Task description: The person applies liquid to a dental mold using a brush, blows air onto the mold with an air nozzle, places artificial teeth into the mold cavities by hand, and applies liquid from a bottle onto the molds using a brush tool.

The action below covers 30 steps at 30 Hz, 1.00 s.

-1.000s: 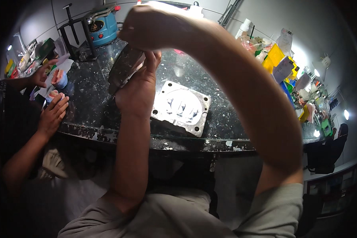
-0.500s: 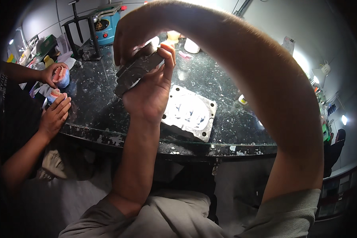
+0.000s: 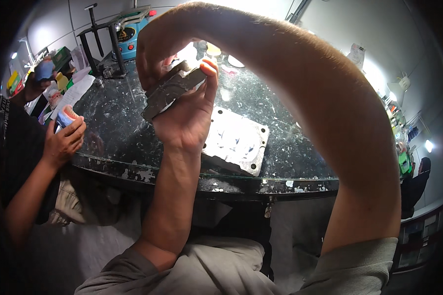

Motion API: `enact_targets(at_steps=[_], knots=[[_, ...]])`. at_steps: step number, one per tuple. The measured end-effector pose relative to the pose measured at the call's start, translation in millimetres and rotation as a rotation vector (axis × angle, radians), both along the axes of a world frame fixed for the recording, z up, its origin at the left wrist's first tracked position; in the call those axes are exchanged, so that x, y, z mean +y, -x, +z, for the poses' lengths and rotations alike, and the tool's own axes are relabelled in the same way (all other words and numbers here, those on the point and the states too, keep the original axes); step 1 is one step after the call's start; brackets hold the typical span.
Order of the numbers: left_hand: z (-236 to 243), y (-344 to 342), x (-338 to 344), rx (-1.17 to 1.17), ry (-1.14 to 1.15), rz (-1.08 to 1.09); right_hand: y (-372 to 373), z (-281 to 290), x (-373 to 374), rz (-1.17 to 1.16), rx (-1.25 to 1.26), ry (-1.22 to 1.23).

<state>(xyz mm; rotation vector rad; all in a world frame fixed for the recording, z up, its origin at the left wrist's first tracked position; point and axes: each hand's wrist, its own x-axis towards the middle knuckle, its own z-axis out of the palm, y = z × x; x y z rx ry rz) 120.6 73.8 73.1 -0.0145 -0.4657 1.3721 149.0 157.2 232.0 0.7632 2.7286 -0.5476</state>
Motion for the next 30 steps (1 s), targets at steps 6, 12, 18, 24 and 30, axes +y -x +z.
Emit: enact_targets(at_steps=[6,12,18,24,30], knots=[[1.9,-0.9,0.2,-0.033,-0.069,-0.036,7.0,8.5,6.8,-0.271,-0.163,-0.017],[1.6,-0.7,-1.2,-0.087,0.032,-0.113,17.3,4.7,-1.8,-0.302,-0.045,-0.173],[-1.7,0.8,-3.2,-0.194,-0.035,-0.086,-19.6,12.6,-30.5,-0.301,-0.35,-0.381],[-9.7,-3.8,-2.4,-0.198,-0.134,-0.076,-34.4,-6.8,-58.6,-0.368,-0.095,-0.249],[-18.8,-5.2,-2.8,-0.152,-0.168,-0.131,-36.3,-12.4,-61.7,-0.229,0.184,-0.498]])
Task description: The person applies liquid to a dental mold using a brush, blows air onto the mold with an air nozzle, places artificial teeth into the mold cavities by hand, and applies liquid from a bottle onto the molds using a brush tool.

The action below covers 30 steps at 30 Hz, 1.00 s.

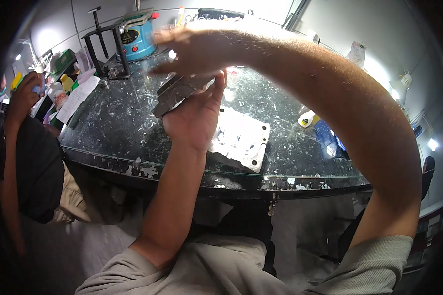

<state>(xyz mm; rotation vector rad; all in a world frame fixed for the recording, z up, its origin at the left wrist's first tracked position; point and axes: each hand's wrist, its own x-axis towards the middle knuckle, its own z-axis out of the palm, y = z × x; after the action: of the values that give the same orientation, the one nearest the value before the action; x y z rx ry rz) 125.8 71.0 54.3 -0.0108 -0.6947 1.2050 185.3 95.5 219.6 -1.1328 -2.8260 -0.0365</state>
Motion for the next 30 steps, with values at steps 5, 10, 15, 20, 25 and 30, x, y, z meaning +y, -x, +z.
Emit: enact_targets(at_steps=[5,10,15,20,25,30], knots=[[6.1,-2.7,2.6,-0.027,0.062,0.021,-13.2,4.7,-0.5,-0.092,0.049,0.116],[13.3,0.2,-0.1,-0.058,0.092,-0.015,-24.5,11.2,7.9,-0.073,0.082,0.003],[16.4,2.4,-2.1,0.02,0.151,-0.025,-38.7,7.7,-0.8,-0.116,-0.058,-0.065],[17.9,0.6,-2.3,0.067,0.014,0.055,-79.9,19.7,-44.8,-0.038,0.199,-0.128],[24.1,6.2,-1.9,0.104,-0.089,0.016,-136.3,-44.5,-122.8,-0.083,0.538,-0.285],[30.3,18.0,-3.3,0.011,-0.2,-0.155,-167.0,-150.5,-176.2,-0.546,0.74,-0.098]])
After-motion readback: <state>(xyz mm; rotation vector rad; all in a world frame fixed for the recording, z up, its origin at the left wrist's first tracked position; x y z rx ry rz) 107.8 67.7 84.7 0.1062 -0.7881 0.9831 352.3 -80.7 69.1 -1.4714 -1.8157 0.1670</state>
